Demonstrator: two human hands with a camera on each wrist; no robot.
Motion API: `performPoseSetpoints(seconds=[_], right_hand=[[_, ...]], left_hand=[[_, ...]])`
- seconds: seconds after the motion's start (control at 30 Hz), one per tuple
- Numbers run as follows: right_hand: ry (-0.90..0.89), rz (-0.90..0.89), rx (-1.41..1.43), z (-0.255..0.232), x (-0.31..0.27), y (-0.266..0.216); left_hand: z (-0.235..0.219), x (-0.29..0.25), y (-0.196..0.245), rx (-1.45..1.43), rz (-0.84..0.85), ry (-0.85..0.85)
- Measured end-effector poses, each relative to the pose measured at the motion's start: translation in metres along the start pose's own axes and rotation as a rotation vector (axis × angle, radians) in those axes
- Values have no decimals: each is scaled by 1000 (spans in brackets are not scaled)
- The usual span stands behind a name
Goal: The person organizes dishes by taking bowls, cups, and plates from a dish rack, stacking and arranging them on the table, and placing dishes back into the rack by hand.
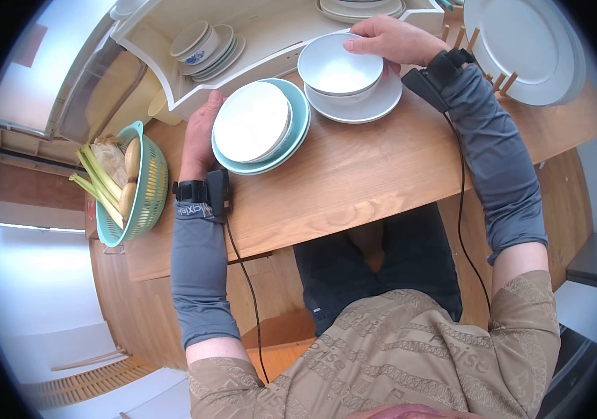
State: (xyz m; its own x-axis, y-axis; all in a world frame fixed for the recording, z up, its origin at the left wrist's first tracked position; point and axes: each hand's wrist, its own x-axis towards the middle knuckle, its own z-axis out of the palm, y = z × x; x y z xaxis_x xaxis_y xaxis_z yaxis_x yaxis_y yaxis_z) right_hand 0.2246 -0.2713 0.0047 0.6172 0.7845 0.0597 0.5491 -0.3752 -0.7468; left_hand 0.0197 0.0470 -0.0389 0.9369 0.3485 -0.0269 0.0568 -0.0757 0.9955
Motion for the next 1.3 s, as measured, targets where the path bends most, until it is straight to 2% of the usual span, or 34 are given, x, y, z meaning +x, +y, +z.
performPoseSetpoints(seconds=[0.1, 0.23, 0.33, 0.43, 0.5, 0.57, 0.63, 0.67, 0.83, 0.93, 1.0, 1.03, 1.1, 1.17, 1.2, 1.3], right_hand=[[14, -13, 14, 1, 4, 5], [43, -9, 23, 2, 5, 9], [32, -25, 46, 0, 12, 19], [16, -16, 117, -1, 11, 21], [105, -36, 232, -1, 10, 19], [100, -33, 243, -1, 13, 17], [191, -93, 351, -1, 8, 5], [124, -24, 410, -11, 8, -3], [71, -108, 582, 0, 14, -64], [27, -218, 297, 9, 12, -109], [16, -259, 216, 19, 6, -136], [11, -298, 135, 24, 7, -143], [-5, -314, 111, 31, 12, -146], [-128, -375, 40, 31, 9, -150], [-133, -370, 43, 35, 11, -148], [-74, -304, -18, 43, 15, -140]], left_hand=[[0, 1, 0, 101, 19, 50], [3, -2, 2, 37, 12, 42], [4, -5, 8, 116, 30, 52], [5, -7, 8, 128, 38, 56], [4, -6, 7, 87, 37, 46], [2, -3, 5, 81, 31, 47], [0, -1, 2, 76, 21, 48], [-1, 0, 1, 66, 19, 39], [0, -2, 3, 96, 31, 28], [-4, 1, -1, 34, 14, 14], [-12, 6, -12, 339, 280, 5], [-12, 10, -20, 59, 192, 41], [-13, 15, -28, 147, 353, 133], [-16, 14, -29, 74, 287, 128], [-15, 14, -27, -3, 228, 118], [-15, 12, -23, 16, 175, 48]])
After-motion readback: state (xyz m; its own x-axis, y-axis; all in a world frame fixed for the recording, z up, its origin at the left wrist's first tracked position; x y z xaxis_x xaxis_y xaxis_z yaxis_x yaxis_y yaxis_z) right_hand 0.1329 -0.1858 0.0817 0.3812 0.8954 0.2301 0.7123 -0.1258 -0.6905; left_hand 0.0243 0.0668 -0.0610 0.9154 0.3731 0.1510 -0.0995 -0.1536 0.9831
